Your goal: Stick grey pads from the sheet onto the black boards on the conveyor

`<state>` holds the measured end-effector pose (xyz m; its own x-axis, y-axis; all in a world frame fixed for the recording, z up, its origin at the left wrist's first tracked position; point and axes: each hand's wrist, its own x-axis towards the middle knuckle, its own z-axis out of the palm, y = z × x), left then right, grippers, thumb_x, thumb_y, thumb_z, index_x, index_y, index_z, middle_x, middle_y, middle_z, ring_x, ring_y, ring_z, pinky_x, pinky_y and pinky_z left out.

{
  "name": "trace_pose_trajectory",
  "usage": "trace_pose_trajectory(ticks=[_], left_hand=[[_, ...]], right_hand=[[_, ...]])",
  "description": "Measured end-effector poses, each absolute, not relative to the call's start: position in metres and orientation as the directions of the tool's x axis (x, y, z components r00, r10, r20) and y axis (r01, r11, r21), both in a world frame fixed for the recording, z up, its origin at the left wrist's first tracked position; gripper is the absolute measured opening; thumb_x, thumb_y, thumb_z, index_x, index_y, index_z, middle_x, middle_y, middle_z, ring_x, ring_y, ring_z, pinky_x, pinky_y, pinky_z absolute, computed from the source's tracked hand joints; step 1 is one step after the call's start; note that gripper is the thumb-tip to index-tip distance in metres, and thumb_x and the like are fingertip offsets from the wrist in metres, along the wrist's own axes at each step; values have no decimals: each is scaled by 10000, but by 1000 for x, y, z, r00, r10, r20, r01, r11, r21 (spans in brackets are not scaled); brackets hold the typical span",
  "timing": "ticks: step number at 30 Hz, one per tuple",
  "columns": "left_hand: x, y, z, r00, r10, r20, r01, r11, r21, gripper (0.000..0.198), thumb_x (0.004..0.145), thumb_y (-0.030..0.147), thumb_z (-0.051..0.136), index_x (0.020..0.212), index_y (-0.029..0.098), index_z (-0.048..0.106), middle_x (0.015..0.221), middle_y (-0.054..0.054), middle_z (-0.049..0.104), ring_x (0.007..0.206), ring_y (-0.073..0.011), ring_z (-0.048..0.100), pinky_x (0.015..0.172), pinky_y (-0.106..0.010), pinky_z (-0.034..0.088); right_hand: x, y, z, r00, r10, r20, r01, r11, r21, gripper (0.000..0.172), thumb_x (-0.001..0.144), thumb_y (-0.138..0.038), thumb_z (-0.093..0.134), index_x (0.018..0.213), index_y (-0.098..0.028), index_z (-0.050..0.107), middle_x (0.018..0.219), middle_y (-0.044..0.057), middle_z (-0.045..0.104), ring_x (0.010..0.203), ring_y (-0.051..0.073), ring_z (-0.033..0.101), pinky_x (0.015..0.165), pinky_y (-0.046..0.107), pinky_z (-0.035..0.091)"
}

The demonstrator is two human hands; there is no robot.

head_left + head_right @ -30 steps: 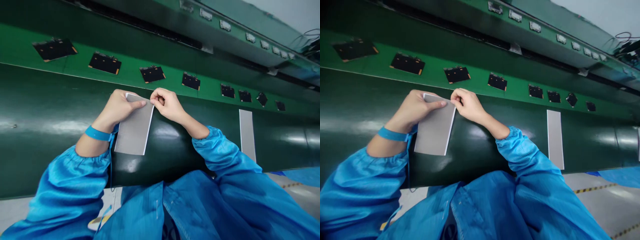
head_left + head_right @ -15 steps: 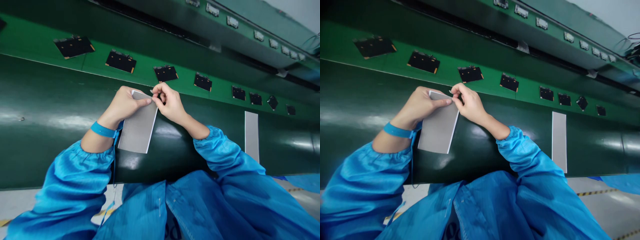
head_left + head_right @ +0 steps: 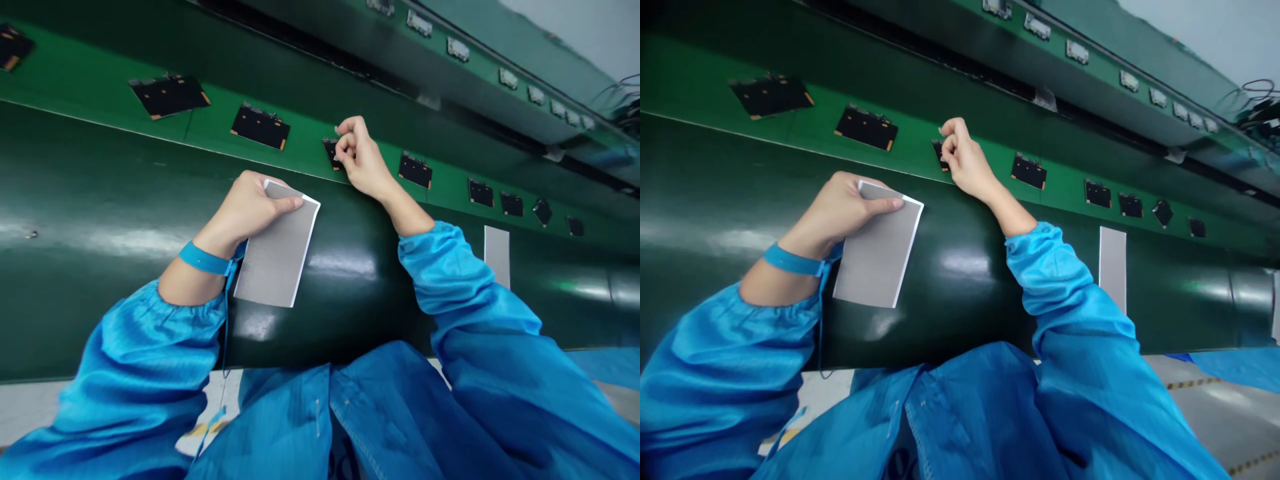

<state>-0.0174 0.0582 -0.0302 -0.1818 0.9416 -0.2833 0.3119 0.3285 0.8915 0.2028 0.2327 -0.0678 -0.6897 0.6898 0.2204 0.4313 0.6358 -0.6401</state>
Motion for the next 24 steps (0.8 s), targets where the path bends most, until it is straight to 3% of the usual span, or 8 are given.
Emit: trace_pose_trajectory(ticks=[4, 9, 24], left_hand=[[-17, 58, -29, -188, 938, -291, 308, 338, 889, 363, 701, 505, 872, 860, 182, 827, 870, -86, 774, 793, -258, 669, 682, -344, 543], [-18, 59, -30, -196, 931, -309, 329, 359, 873, 370, 701, 519, 873, 860, 190, 810, 884, -85, 767, 824, -272, 687, 703, -352, 556], [-17, 58, -28, -172, 942, -287, 311, 328, 892, 345, 709, 486, 864, 869, 189, 790, 864, -80, 758, 813, -272, 678, 737, -354, 561]], right_hand=[[214, 262, -62, -797, 597, 91, 399, 634, -662, 283, 1057, -369, 634, 1252, -271, 453, 905, 11, 638, 836, 210, 639, 908, 415, 598], [227, 264, -55, -853, 520, 34, 387, 676, -627, 280, 1025, -271, 619, 1237, -248, 439, 922, 19, 655, 894, 218, 659, 932, 411, 566], [255, 264, -57, -825, 563, 42, 439, 686, -580, 260, 1012, -307, 649, 1221, -248, 506, 853, -5, 639, 781, 203, 605, 938, 422, 566]])
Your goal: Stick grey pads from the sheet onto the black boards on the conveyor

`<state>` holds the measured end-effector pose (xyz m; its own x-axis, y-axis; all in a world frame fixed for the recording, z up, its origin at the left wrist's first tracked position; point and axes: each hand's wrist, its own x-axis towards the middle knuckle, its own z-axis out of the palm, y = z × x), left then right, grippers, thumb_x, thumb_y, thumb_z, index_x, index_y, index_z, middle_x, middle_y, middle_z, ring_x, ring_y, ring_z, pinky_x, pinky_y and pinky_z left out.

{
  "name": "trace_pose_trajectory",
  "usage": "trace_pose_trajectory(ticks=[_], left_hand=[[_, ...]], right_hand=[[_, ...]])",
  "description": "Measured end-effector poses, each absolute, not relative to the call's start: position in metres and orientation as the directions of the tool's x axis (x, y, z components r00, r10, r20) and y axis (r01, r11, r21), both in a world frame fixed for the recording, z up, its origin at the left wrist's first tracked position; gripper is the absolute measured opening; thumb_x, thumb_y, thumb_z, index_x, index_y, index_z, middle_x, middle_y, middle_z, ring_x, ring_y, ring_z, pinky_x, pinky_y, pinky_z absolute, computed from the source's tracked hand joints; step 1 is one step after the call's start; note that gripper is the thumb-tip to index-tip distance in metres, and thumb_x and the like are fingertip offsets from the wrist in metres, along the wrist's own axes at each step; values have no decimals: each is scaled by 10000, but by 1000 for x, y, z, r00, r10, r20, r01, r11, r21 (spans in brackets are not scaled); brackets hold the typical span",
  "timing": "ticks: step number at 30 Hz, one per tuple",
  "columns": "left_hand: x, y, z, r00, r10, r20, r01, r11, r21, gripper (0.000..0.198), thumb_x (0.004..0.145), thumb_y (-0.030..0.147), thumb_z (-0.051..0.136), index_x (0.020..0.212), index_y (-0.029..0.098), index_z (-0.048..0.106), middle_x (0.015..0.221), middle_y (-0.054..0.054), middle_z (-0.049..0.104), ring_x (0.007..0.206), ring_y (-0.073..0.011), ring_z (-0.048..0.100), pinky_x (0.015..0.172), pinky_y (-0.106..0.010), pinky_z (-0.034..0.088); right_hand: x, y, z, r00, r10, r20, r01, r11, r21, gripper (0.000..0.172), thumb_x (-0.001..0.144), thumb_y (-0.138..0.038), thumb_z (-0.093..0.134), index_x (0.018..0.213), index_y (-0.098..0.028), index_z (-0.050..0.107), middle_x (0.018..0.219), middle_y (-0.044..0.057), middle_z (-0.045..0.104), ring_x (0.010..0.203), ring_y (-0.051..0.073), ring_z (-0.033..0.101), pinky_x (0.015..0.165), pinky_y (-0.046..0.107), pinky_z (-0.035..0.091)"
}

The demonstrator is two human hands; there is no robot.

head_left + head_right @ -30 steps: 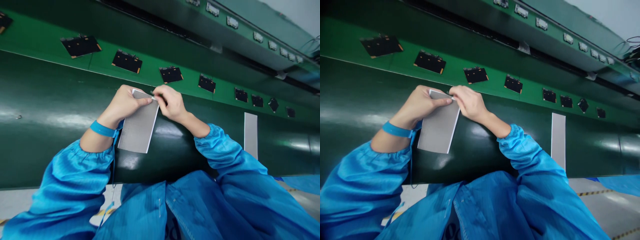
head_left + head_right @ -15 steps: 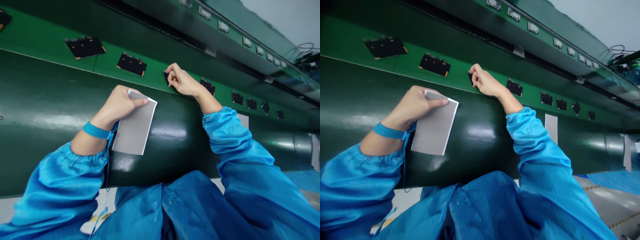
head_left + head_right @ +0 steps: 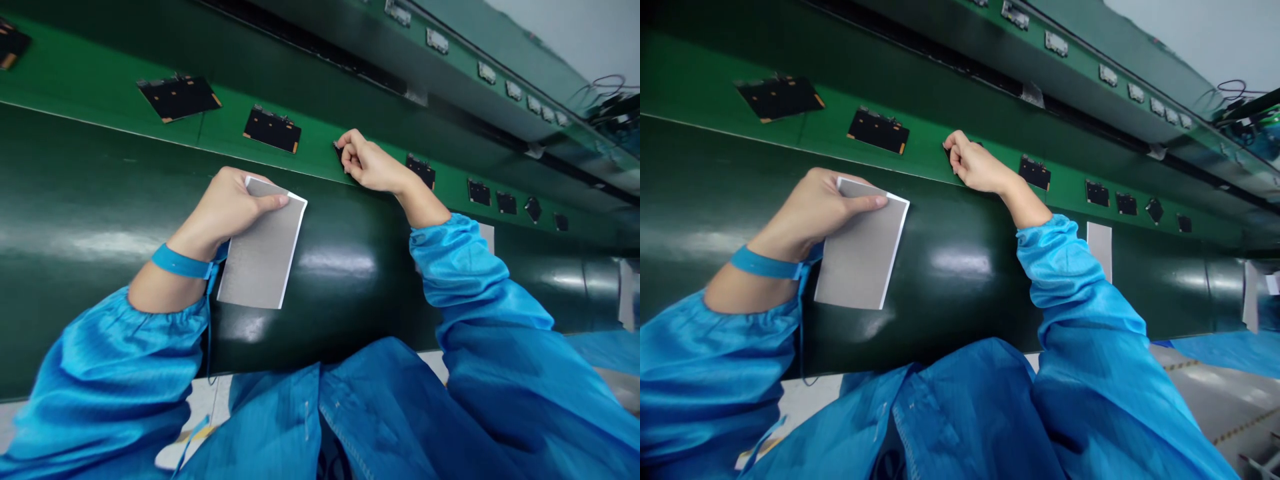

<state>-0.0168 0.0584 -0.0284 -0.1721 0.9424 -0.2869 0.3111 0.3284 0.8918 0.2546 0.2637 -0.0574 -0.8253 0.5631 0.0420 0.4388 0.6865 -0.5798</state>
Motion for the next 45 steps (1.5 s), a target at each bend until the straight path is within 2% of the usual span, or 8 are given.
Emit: trace_pose_trajectory(ticks=[7, 12, 22, 27, 31, 34, 38, 45], left_hand=[[-17, 58, -28, -186, 938, -294, 319, 341, 884, 324, 722, 478, 874, 869, 196, 809, 892, -78, 778, 828, -272, 683, 707, -343, 543], [-17, 58, -28, -200, 933, -300, 308, 350, 885, 322, 730, 460, 890, 882, 181, 831, 887, -66, 790, 810, -257, 676, 690, -342, 519], [-17, 58, -26, -192, 930, -315, 292, 360, 886, 332, 741, 461, 935, 906, 186, 850, 867, -57, 798, 788, -263, 673, 698, -373, 506], [-18, 58, -27, -189, 933, -305, 291, 350, 890, 352, 739, 464, 923, 911, 168, 845, 874, -74, 802, 786, -264, 670, 679, -360, 498], [-15, 58, -23, -174, 934, -313, 279, 351, 894, 333, 719, 455, 894, 889, 173, 848, 861, -84, 794, 784, -265, 663, 666, -355, 499], [-15, 58, -23, -169, 939, -300, 298, 338, 893, 318, 726, 464, 855, 874, 183, 840, 873, -86, 790, 792, -266, 666, 677, -356, 514], [-16, 59, -27, -180, 943, -281, 330, 327, 886, 333, 708, 484, 866, 860, 194, 812, 879, -81, 779, 803, -262, 672, 699, -345, 538], [-18, 59, -30, -172, 948, -268, 323, 311, 894, 349, 695, 502, 871, 850, 195, 814, 853, -77, 766, 791, -259, 662, 663, -325, 520]], right_hand=[[268, 264, -64, -837, 541, 82, 435, 749, -499, 306, 1029, -292, 615, 1305, -228, 500, 896, 28, 633, 827, 237, 605, 985, 472, 557], [281, 267, -72, -795, 599, 95, 501, 737, -455, 375, 995, -255, 663, 1328, -200, 500, 900, 47, 645, 850, 268, 639, 988, 513, 557], [313, 273, -72, -722, 687, 85, 475, 581, -660, 403, 1012, -437, 647, 1334, -252, 493, 875, 2, 633, 764, 201, 628, 802, 399, 561], [321, 272, -69, -742, 665, 83, 510, 640, -575, 432, 997, -437, 643, 1333, -224, 475, 897, 15, 636, 731, 191, 577, 807, 402, 548], [308, 272, -64, -708, 689, 154, 545, 673, -500, 456, 950, -409, 707, 1309, -212, 507, 894, 33, 606, 778, 227, 585, 877, 476, 560], [268, 268, -60, -676, 723, 140, 539, 616, -575, 359, 962, -450, 724, 1208, -244, 562, 883, 40, 621, 810, 238, 606, 863, 460, 573], [196, 259, -53, -683, 731, 18, 526, 509, -681, 282, 958, -474, 760, 923, -244, 600, 791, 24, 640, 813, 211, 628, 793, 371, 570], [154, 257, -46, -663, 743, -92, 573, 425, -701, 242, 903, -181, 699, 688, -197, 590, 761, 31, 705, 758, 164, 658, 783, 313, 550]])
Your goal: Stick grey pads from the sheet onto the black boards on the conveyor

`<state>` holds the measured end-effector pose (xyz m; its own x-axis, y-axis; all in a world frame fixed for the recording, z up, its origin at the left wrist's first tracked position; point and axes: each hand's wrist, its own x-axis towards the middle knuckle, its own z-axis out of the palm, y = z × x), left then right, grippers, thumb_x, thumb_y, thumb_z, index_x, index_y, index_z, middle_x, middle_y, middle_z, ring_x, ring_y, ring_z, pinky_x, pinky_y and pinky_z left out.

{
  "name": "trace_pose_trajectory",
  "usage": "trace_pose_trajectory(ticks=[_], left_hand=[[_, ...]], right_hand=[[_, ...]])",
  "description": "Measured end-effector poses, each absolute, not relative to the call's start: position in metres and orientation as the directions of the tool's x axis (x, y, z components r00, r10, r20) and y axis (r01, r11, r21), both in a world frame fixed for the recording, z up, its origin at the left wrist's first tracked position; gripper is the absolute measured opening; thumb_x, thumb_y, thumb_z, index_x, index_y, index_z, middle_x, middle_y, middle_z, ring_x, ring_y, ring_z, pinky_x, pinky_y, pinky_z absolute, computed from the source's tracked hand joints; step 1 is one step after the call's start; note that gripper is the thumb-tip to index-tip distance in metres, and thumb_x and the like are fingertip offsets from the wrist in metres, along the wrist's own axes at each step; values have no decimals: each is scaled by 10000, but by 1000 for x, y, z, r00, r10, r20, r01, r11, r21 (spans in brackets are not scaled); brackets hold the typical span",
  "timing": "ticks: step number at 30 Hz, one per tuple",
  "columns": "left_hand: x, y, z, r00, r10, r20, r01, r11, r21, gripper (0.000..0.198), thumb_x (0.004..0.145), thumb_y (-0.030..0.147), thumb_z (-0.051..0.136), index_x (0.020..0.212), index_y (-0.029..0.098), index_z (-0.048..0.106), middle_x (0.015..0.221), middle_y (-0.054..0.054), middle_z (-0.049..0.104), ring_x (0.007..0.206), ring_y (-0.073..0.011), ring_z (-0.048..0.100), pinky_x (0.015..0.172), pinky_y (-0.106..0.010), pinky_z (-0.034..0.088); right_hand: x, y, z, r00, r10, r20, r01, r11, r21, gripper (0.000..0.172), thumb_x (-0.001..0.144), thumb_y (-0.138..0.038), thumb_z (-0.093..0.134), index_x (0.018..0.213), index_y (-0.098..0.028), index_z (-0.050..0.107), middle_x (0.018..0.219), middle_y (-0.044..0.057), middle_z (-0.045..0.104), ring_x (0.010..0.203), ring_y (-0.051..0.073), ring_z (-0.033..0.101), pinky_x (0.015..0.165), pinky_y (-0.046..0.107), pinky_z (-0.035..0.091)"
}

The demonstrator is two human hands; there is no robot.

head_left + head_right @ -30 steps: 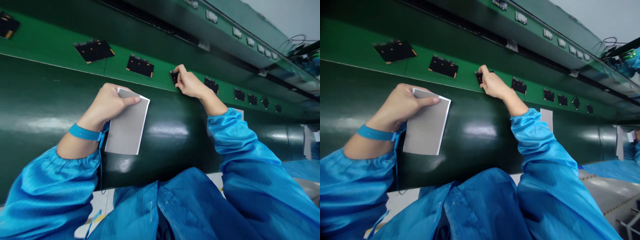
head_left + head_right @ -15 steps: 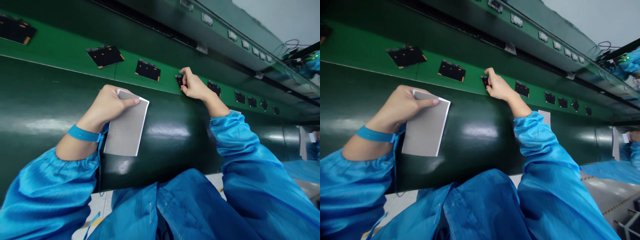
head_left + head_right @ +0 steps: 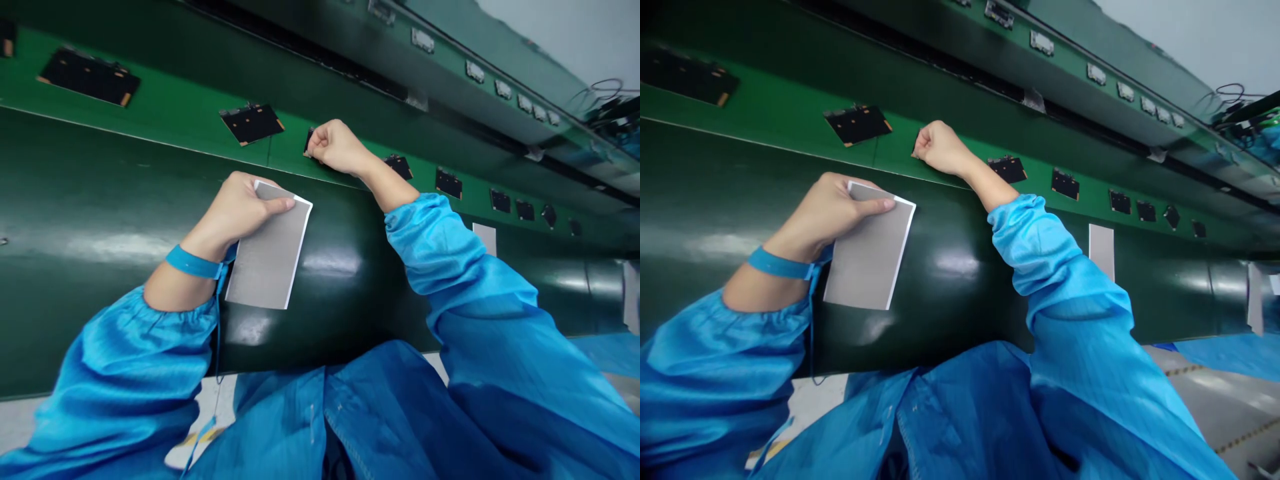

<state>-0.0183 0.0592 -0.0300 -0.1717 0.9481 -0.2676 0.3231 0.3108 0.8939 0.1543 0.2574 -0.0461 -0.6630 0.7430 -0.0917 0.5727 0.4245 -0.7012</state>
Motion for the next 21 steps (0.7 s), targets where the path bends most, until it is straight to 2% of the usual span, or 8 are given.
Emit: trace_pose_trajectory(ticks=[7, 10, 16, 21], left_hand=[[-18, 58, -31, -173, 947, -272, 310, 315, 897, 340, 711, 500, 872, 839, 195, 797, 840, -72, 738, 798, -264, 659, 716, -354, 553], [-18, 57, -31, -166, 949, -269, 309, 309, 899, 330, 710, 486, 863, 851, 197, 790, 832, -71, 733, 813, -274, 666, 714, -351, 557], [-17, 58, -30, -171, 944, -282, 310, 323, 894, 352, 712, 493, 863, 864, 182, 798, 863, -85, 745, 822, -278, 671, 729, -364, 564], [-18, 58, -29, -168, 938, -302, 347, 344, 873, 388, 742, 501, 847, 926, 162, 809, 907, -80, 755, 858, -275, 680, 799, -383, 584]], right_hand=[[170, 266, -46, -722, 685, -93, 585, 533, -612, 200, 935, -275, 735, 767, -215, 645, 743, 37, 698, 818, 224, 677, 773, 357, 557], [175, 269, -43, -732, 673, -105, 596, 559, -577, 212, 938, -242, 741, 762, -216, 627, 758, 42, 700, 818, 229, 682, 810, 377, 554], [183, 272, -37, -721, 674, -163, 637, 552, -538, 233, 903, -197, 763, 733, -208, 603, 754, 52, 694, 790, 224, 654, 791, 371, 533], [187, 265, -26, -632, 737, -239, 747, 497, -441, 211, 889, -226, 738, 742, -217, 587, 770, 54, 699, 813, 224, 654, 760, 337, 532]])
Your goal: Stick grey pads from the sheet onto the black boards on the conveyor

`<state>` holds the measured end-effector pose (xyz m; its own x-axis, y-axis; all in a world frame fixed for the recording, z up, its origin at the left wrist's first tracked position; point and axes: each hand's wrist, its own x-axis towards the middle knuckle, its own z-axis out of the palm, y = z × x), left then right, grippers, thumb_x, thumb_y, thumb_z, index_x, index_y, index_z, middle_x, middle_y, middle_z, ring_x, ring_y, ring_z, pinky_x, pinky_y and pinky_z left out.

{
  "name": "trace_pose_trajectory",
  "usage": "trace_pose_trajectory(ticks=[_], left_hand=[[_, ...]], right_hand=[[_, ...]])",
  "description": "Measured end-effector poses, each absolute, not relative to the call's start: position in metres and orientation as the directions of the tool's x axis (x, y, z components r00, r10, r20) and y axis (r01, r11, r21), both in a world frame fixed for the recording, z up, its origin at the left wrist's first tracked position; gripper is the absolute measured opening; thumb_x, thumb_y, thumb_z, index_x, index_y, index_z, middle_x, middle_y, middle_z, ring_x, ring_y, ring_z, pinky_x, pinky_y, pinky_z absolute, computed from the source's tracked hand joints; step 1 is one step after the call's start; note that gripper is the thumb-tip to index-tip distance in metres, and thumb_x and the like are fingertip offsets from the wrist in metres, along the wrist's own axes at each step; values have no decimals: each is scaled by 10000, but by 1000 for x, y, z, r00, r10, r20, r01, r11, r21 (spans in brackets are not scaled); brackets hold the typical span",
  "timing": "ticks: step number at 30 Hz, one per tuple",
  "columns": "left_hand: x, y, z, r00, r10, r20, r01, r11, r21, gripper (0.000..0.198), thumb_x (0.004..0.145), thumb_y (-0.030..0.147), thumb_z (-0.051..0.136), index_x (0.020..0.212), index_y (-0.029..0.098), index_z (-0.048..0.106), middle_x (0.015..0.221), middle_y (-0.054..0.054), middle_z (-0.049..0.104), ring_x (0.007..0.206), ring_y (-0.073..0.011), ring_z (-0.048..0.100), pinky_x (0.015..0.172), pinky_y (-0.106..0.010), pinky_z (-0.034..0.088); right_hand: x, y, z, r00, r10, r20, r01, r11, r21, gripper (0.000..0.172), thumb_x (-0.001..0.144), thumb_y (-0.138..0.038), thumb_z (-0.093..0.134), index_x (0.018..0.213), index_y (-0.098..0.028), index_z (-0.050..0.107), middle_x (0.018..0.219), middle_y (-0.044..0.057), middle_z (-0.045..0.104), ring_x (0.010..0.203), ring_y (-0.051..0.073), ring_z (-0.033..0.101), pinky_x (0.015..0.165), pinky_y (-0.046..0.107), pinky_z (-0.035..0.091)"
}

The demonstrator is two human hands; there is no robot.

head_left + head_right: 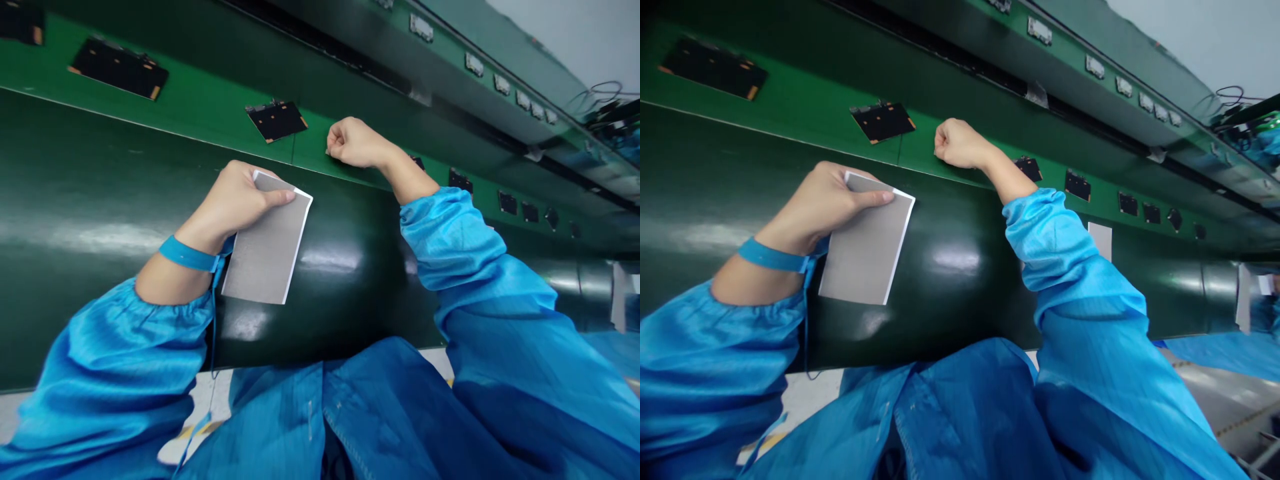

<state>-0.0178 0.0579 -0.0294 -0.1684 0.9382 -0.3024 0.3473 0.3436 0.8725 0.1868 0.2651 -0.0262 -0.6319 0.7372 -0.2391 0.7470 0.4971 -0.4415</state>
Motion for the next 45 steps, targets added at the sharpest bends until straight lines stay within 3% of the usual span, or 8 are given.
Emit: trace_pose_trajectory(ticks=[5, 14, 22, 27, 31, 34, 39, 45], left_hand=[[-17, 58, -30, -165, 942, -294, 359, 335, 871, 399, 741, 522, 838, 931, 172, 806, 927, -82, 767, 891, -294, 706, 843, -407, 604], [-16, 57, -25, -174, 934, -311, 358, 354, 864, 388, 762, 488, 837, 966, 159, 810, 904, -66, 767, 939, -303, 724, 905, -412, 610], [-14, 56, -25, -205, 929, -308, 330, 362, 872, 347, 762, 443, 869, 968, 165, 840, 931, -78, 802, 912, -300, 731, 905, -441, 627], [-13, 55, -24, -204, 931, -301, 341, 356, 870, 397, 761, 475, 866, 996, 157, 837, 980, -81, 809, 959, -304, 731, 950, -451, 635], [-13, 55, -25, -200, 933, -298, 361, 353, 863, 424, 768, 501, 841, 1016, 157, 822, 1001, -85, 802, 1021, -330, 736, 984, -470, 637], [-13, 55, -27, -191, 936, -297, 375, 349, 859, 420, 782, 503, 826, 1027, 162, 814, 1003, -87, 791, 1056, -346, 737, 1010, -492, 633], [-15, 57, -33, -196, 941, -276, 371, 332, 867, 404, 770, 498, 834, 1021, 182, 817, 1002, -72, 792, 1053, -346, 743, 1031, -520, 630], [-13, 56, -29, -209, 939, -272, 374, 334, 866, 387, 799, 462, 828, 1050, 168, 828, 978, -64, 780, 1053, -349, 746, 1032, -545, 625]], right_hand=[[195, 262, -22, -605, 761, -235, 773, 491, -402, 210, 864, -213, 722, 719, -226, 569, 766, 52, 688, 823, 225, 639, 741, 324, 533], [211, 259, -15, -580, 768, -273, 781, 429, -453, 198, 788, -59, 658, 682, -212, 589, 646, 14, 570, 632, 175, 538, 601, 319, 458], [221, 270, -29, -591, 776, -218, 806, 560, -191, 331, 813, -110, 759, 622, -243, 524, 815, 117, 747, 934, 340, 742, 883, 459, 612], [240, 284, -26, -632, 702, -327, 774, 595, -217, 200, 847, -139, 725, 739, -250, 598, 1008, 119, 805, 1020, 335, 739, 940, 453, 599], [249, 277, -10, -567, 713, -412, 822, 517, -238, 122, 878, -168, 674, 808, -237, 602, 1004, 91, 789, 812, 261, 683, 757, 387, 550], [242, 262, -2, -593, 731, -337, 795, 466, -388, 152, 926, -168, 628, 815, -242, 556, 921, 50, 749, 744, 211, 621, 682, 341, 478], [209, 243, -4, -727, 671, -144, 624, 557, -548, 185, 946, -261, 673, 809, -276, 549, 876, 35, 728, 889, 249, 670, 753, 347, 479], [188, 245, -8, -658, 683, -316, 734, 490, -470, 97, 936, -367, 693, 893, -338, 612, 892, 56, 769, 1080, 317, 691, 778, 368, 506]])
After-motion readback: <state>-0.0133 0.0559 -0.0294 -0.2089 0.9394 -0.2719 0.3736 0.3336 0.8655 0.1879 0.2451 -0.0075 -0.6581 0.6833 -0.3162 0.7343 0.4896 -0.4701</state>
